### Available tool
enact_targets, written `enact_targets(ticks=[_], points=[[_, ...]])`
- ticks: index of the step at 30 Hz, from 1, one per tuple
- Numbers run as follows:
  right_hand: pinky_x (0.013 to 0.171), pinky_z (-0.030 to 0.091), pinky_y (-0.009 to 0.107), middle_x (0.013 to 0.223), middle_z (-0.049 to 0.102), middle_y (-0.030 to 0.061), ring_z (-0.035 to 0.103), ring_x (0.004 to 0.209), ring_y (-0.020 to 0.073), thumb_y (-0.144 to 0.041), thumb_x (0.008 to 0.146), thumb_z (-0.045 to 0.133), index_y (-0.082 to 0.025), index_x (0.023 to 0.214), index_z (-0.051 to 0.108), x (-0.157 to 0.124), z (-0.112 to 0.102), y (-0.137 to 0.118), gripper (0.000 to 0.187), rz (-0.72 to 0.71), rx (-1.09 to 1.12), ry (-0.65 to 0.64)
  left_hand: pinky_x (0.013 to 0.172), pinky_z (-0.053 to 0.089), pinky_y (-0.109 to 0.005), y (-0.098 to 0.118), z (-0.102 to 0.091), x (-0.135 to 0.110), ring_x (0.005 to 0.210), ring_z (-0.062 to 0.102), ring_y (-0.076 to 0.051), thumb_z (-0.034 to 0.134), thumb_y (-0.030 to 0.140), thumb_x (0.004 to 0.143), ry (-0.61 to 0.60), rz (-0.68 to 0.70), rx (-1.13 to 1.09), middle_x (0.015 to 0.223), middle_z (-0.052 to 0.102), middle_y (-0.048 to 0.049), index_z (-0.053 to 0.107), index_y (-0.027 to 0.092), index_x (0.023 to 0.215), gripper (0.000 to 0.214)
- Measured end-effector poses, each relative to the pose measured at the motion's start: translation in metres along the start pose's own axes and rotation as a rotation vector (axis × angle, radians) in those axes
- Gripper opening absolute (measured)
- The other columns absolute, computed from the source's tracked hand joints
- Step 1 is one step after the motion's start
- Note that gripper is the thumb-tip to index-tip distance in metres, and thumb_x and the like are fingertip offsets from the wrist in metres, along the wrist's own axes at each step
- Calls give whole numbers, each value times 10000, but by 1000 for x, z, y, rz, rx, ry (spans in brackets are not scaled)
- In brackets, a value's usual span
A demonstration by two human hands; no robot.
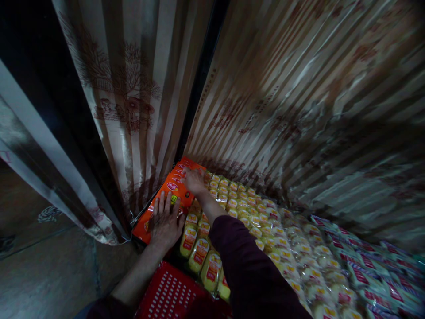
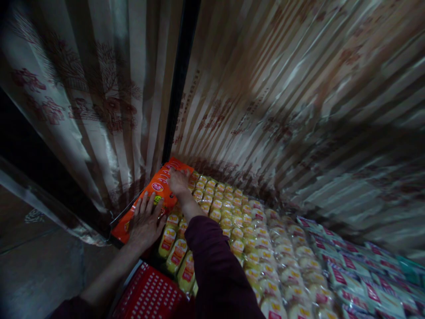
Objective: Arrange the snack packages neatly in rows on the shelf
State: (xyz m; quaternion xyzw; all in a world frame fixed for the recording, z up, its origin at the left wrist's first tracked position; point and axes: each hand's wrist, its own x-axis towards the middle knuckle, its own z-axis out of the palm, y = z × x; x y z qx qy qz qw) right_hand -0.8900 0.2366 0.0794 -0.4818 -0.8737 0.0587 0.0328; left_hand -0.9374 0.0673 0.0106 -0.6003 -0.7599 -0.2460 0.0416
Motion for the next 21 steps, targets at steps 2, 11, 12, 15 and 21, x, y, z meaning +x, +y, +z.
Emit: enact_targets(ticks=[2, 11, 12, 15, 21], points=[[1092, 172, 459, 1092, 693, 97, 548, 1130, 260, -235, 864, 568, -195, 1135, 606, -1, 2, 0, 277, -16, -1, 0, 1160, 193, -504, -1, 1, 0, 1430, 203, -307, 507, 365, 890, 5, -2, 4, 1494, 376, -76, 553, 200, 1316, 460], [1085, 169, 485, 986, 710, 68, 571, 1059, 244, -280, 850, 608, -226, 898, 686, 6, 13, 5, 107, -23, 25, 30, 1138, 235, -516, 0, 6, -2, 1412, 248, -332, 539, 384, 873, 61, -3, 2, 1487, 377, -122, 558, 196, 1313, 479], [1085, 166, 487, 990, 707, 73, 566, 1063, 247, -271, 850, 605, -222, 907, 687, 4, 12, 4, 111, -25, 23, 39, 1138, 235, -519, 0, 5, -2, 1413, 246, -332, 540, 383, 874, 63, -3, -2, 1488, 375, -124, 557, 196, 1314, 478], [1090, 153, 485, 1116, 667, 99, 503, 1150, 269, -265, 856, 589, -212, 1024, 673, -2, 7, -1, 195, -37, 10, 75, 1146, 226, -513, 0, 2, -2, 1418, 235, -324, 541, 382, 881, 54, 6, -18, 1483, 386, -117, 552, 194, 1321, 479], [1110, 64, 517, 1075, 695, 69, 481, 1172, 265, -298, 906, 506, -246, 923, 716, -7, 4, -9, 217, -95, -10, 24, 1158, 202, -508, -2, -1, -1, 1422, 229, -308, 555, 394, 879, 41, 10, -42, 1490, 378, -98, 514, 198, 1355, 517]])
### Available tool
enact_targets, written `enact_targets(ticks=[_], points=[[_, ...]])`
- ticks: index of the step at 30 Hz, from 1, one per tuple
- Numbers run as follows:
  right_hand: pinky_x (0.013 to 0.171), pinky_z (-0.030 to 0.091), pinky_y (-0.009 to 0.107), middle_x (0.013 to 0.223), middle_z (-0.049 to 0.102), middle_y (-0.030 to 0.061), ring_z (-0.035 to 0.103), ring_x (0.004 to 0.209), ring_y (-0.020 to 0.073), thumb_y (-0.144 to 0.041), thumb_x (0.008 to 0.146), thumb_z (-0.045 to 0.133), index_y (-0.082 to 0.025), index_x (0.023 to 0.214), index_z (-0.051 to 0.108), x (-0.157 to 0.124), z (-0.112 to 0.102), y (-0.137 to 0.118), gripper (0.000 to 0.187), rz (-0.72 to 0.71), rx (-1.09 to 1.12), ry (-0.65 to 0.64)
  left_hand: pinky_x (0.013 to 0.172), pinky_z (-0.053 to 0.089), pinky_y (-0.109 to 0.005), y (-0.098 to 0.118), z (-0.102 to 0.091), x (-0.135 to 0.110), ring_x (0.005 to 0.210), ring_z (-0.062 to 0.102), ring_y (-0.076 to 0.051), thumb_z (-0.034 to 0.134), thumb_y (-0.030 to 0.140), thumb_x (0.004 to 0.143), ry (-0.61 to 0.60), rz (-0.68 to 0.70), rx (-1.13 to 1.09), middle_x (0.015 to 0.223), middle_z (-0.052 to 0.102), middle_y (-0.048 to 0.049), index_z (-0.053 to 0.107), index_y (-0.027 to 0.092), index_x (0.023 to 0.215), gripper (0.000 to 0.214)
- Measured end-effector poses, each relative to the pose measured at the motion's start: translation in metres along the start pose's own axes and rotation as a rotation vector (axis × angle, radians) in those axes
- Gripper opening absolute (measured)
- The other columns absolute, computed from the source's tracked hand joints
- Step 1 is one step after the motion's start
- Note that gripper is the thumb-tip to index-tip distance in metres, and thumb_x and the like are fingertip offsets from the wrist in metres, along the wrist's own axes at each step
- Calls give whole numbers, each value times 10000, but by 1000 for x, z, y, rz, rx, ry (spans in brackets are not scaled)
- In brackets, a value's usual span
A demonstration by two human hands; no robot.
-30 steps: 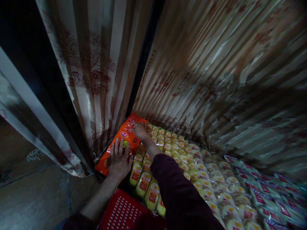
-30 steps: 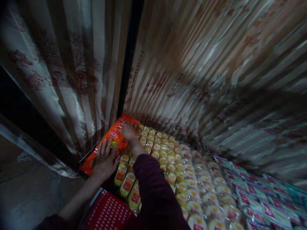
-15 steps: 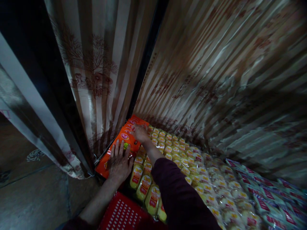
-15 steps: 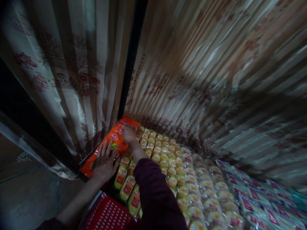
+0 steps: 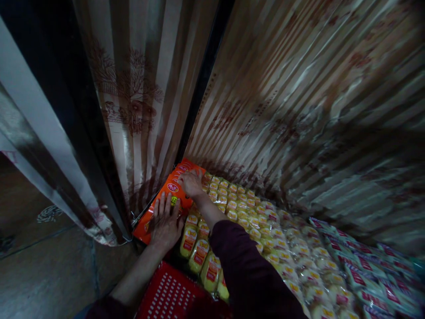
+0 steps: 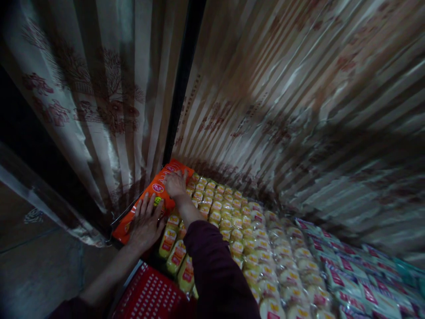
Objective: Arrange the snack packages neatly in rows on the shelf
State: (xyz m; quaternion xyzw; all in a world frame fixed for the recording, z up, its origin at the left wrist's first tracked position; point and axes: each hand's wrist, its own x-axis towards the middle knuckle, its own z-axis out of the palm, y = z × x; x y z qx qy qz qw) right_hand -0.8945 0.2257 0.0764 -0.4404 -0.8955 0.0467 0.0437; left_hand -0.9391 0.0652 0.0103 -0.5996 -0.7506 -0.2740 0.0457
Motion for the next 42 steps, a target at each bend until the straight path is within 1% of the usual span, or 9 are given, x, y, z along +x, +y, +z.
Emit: enact_targets(ticks=[4, 12, 18, 27, 29, 33, 36, 39, 42], points=[[1083, 137, 542, 994, 728, 70, 555, 1095, 270, -284, 913, 479, -245, 924, 727, 3, 4, 0, 252, 37, -10, -67, 1162, 199, -497, -3, 2, -1, 1428, 213, -301, 574, 389, 868, -1, 27, 8, 1507, 351, -89, 491, 207, 1372, 542], [1044, 258, 465, 1026, 732, 49, 623, 1036, 231, -260, 888, 489, -267, 951, 727, 11, 4, 2, 247, 61, -17, -133, 1157, 205, -507, -4, 1, -1, 1425, 222, -305, 522, 348, 889, -23, 37, 17, 1489, 379, -110, 493, 180, 1368, 509], [1059, 218, 504, 1028, 719, 124, 593, 1068, 273, -240, 902, 451, -183, 964, 713, 11, 9, -1, 275, 52, -57, -135, 1166, 181, -491, -3, 0, 0, 1427, 220, -299, 522, 369, 884, -58, 10, 30, 1491, 376, -110, 505, 176, 1356, 510], [1091, 140, 544, 1061, 701, 130, 551, 1109, 288, -203, 908, 417, -168, 977, 699, 4, 9, -7, 292, 31, -60, -100, 1165, 160, -501, -1, -1, -3, 1437, 175, -313, 543, 422, 880, -85, -29, 35, 1519, 317, -120, 489, 180, 1371, 550], [1089, 153, 542, 1046, 703, 129, 561, 1091, 281, -192, 910, 412, -166, 971, 697, 3, 9, -8, 293, 31, -57, -90, 1163, 157, -510, -1, 0, -3, 1435, 180, -316, 564, 434, 868, -82, -32, 31, 1515, 325, -120, 499, 189, 1363, 556], [1085, 200, 504, 1048, 700, 115, 576, 1062, 255, -215, 925, 411, -180, 973, 694, -1, 7, -10, 289, 18, -37, -63, 1161, 162, -516, -1, 0, -3, 1435, 179, -314, 576, 422, 866, -73, -28, 36, 1512, 328, -121, 510, 194, 1355, 544], [1097, 210, 476, 1140, 669, 98, 554, 1113, 248, -239, 924, 436, -202, 1074, 671, -8, 2, -13, 281, -9, -7, -21, 1158, 168, -513, -1, 0, -4, 1435, 176, -315, 538, 424, 891, -67, -20, 40, 1510, 331, -125, 505, 188, 1362, 528], [1079, 281, 358, 1224, 630, 82, 529, 1159, 209, -232, 929, 439, -194, 1179, 631, -21, -8, -16, 318, -59, 36, 14, 1153, 172, -514, -2, 0, -4, 1435, 176, -317, 496, 409, 908, -68, -4, 55, 1511, 331, -124, 492, 182, 1372, 516], [1042, 335, 267, 1233, 629, 62, 525, 1164, 167, -205, 923, 445, -186, 1159, 648, -43, -17, -22, 312, -109, 71, 22, 1153, 169, -512, -3, -1, -3, 1435, 184, -309, 480, 380, 907, -65, 5, 61, 1508, 336, -131, 493, 168, 1366, 506]])
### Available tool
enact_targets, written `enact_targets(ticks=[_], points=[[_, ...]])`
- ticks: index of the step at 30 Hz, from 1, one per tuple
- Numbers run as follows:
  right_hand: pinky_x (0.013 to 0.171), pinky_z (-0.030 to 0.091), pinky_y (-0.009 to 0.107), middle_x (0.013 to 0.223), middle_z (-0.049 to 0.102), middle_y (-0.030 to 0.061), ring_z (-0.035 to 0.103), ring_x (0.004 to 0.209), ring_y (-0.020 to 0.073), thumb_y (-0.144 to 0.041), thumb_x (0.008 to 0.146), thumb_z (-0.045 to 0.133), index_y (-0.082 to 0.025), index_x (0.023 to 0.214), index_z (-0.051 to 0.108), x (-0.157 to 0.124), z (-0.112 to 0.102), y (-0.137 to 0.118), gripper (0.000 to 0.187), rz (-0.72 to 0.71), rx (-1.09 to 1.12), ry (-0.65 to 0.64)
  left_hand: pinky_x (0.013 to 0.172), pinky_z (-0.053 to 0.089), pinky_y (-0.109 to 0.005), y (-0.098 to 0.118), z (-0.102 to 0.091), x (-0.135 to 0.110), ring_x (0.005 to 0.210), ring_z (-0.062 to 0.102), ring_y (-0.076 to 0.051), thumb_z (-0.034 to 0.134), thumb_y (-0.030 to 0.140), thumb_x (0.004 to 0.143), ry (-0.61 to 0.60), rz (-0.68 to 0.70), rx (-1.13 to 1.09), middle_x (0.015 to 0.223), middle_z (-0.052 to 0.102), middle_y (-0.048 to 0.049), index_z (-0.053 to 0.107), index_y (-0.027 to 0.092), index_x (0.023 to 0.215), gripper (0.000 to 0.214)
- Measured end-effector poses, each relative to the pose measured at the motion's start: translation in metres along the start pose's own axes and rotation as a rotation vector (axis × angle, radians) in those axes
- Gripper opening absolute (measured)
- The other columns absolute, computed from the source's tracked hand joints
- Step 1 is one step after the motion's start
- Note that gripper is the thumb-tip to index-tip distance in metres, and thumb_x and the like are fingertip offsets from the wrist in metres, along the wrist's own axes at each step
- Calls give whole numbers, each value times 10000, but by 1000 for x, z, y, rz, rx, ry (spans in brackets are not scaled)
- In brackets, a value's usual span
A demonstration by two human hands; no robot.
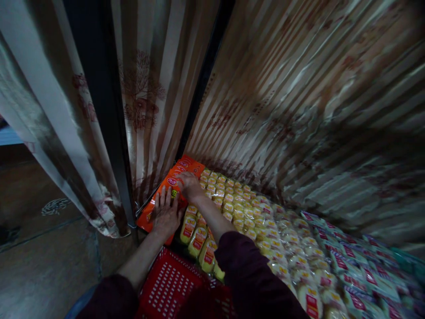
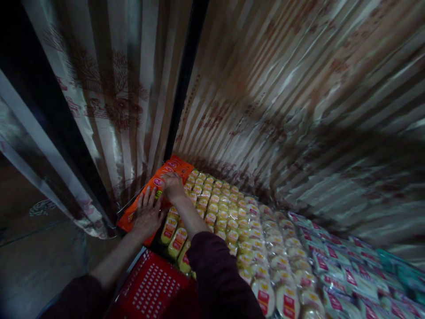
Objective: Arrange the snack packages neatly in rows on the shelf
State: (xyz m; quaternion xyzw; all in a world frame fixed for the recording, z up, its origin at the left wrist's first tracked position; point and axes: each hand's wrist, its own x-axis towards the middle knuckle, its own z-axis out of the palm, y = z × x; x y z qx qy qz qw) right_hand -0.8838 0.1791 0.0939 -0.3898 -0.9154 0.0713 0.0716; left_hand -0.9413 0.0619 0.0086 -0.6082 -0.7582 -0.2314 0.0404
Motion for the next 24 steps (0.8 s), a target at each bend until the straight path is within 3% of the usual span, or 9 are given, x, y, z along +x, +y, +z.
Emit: enact_targets(ticks=[5, 8, 13, 18, 24], points=[[1095, 317, 317, 1275, 604, 79, 494, 1223, 185, -155, 897, 459, -171, 1142, 657, -51, -4, -29, 315, -42, 27, -3, 1153, 160, -508, -3, -13, -1, 1429, 215, -288, 459, 304, 887, -24, 52, -21, 1471, 404, -126, 516, 168, 1343, 479], [1132, 290, 397, 1347, 548, 110, 402, 1324, 225, -170, 907, 446, -150, 1211, 617, -86, 0, -47, 349, -43, 95, 63, 1152, 157, -507, -8, -21, -6, 1423, 229, -296, 454, 263, 870, -52, 95, -17, 1465, 411, -132, 518, 173, 1348, 490], [1143, 313, 425, 1387, 516, 104, 329, 1390, 218, -177, 920, 418, -167, 1203, 623, -138, 12, -61, 350, -21, 237, 195, 1151, 163, -516, -14, -22, -18, 1436, 186, -300, 448, 247, 879, -86, 109, -17, 1519, 326, -96, 498, 228, 1371, 495], [1118, 373, 425, 1363, 540, 99, 409, 1346, 191, -160, 905, 422, -211, 1213, 617, -186, 33, -68, 368, 34, 374, 284, 1144, 170, -525, -11, -19, -22, 1446, 135, -306, 495, 307, 879, -146, 74, -28, 1544, 259, -110, 438, 236, 1415, 544], [1092, 418, 366, 1379, 523, 110, 474, 1299, 172, -178, 914, 386, -201, 1282, 562, -230, 70, -86, 409, 161, 457, 337, 1144, 152, -524, -9, -13, -27, 1434, 180, -322, 517, 391, 875, -34, 84, -31, 1515, 327, -122, 489, 214, 1379, 535]])
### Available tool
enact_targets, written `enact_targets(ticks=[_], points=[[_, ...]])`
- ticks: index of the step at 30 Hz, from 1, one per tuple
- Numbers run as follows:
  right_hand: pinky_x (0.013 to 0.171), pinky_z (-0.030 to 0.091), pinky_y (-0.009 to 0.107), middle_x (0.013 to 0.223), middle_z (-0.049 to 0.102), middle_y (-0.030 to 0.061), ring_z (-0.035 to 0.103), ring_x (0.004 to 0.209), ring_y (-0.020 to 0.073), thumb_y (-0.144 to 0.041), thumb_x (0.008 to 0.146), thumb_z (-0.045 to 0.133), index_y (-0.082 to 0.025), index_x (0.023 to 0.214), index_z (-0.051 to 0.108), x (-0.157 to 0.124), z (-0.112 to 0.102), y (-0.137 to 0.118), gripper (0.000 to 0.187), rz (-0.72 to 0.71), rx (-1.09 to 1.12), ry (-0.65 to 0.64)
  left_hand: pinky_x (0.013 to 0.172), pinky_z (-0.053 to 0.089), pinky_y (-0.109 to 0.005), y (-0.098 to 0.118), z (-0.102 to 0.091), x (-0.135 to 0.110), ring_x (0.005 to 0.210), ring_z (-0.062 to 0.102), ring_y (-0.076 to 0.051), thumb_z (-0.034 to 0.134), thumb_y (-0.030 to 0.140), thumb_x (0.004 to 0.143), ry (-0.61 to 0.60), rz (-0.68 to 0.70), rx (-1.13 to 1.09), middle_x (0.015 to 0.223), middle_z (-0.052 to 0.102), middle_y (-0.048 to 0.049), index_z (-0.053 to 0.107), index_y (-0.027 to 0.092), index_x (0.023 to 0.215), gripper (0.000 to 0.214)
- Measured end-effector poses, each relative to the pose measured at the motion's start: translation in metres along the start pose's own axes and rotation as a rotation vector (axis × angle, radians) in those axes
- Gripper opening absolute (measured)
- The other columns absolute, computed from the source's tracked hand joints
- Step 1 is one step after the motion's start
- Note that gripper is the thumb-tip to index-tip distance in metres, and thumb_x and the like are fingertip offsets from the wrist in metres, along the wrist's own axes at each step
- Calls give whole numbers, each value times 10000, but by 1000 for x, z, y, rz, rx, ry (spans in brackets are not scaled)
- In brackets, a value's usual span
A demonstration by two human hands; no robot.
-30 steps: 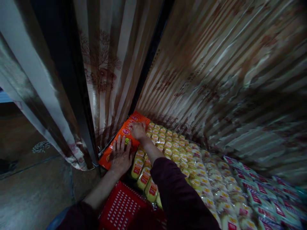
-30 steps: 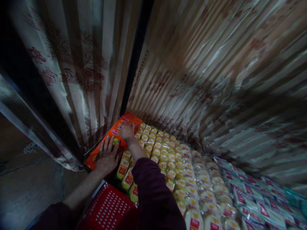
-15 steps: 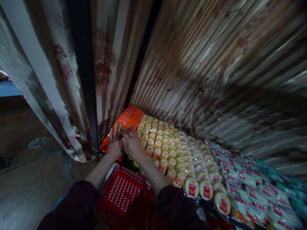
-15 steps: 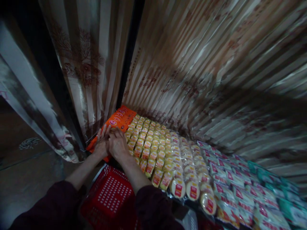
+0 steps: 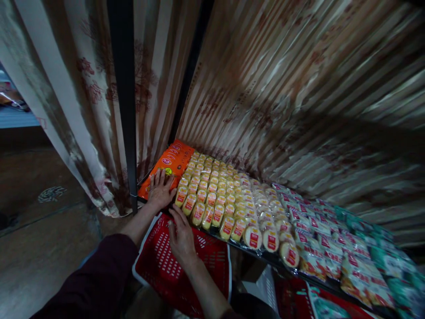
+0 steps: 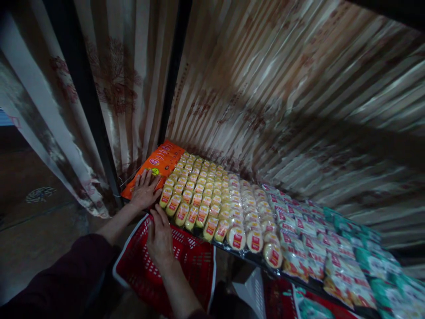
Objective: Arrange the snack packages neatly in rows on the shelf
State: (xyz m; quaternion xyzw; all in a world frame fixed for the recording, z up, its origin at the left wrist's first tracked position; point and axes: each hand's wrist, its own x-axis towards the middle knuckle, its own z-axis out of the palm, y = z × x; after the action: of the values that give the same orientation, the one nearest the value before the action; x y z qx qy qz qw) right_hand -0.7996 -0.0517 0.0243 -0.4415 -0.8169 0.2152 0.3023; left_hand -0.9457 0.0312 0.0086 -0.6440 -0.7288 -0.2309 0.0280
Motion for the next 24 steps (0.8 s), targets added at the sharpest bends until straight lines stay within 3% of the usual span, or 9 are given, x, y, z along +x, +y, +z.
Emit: enact_targets(ticks=[3, 7, 10, 14, 19, 24], points=[[1082, 428, 372, 1415, 483, 123, 445, 1324, 178, -192, 921, 369, -188, 1305, 539, -8, 1, 4, 420, 2, -56, 48, 1141, 164, -523, 1, 1, 0, 1433, 187, -318, 515, 384, 880, 53, 8, 8, 1510, 337, -119, 509, 216, 1362, 511], [1144, 297, 496, 1476, 412, 100, 235, 1437, 216, -191, 931, 345, -193, 1310, 534, 0, -24, 16, 423, -35, -253, 151, 1149, 161, -514, 2, -5, 4, 1441, 160, -306, 440, 384, 921, 127, 26, -13, 1498, 363, -108, 533, 201, 1338, 465], [1129, 235, 572, 1513, 353, 96, 113, 1464, 270, -225, 942, 350, -193, 1340, 510, 5, -51, 33, 430, 73, -452, 226, 1162, 157, -486, 6, -8, 6, 1438, 181, -277, 321, 345, 964, 148, 45, -79, 1437, 450, -125, 585, 144, 1270, 452], [1104, 245, 575, 1519, 333, 136, 134, 1453, 300, -302, 958, 366, -157, 1349, 502, 1, -70, 59, 439, 200, -596, 273, 1146, 237, -456, 26, -4, -4, 1419, 242, -257, 246, 332, 985, 214, 64, -248, 1419, 458, -170, 508, 64, 1321, 503], [1103, 246, 555, 1536, 297, 139, 152, 1447, 293, -294, 964, 382, -156, 1367, 480, -13, -60, 73, 437, 104, -614, 316, 1127, 252, -515, 51, 12, -24, 1444, 147, -297, 328, 334, 974, 312, 153, -354, 1530, 260, -188, 394, 87, 1402, 498], [1118, 249, 539, 1566, 215, 134, 128, 1454, 283, -274, 958, 399, -178, 1415, 419, -17, -45, 66, 467, 5, -542, 265, 1143, 250, -475, 48, 20, -26, 1447, 144, -266, 296, 291, 994, 275, 194, -457, 1553, 189, -187, 290, 93, 1454, 501]])
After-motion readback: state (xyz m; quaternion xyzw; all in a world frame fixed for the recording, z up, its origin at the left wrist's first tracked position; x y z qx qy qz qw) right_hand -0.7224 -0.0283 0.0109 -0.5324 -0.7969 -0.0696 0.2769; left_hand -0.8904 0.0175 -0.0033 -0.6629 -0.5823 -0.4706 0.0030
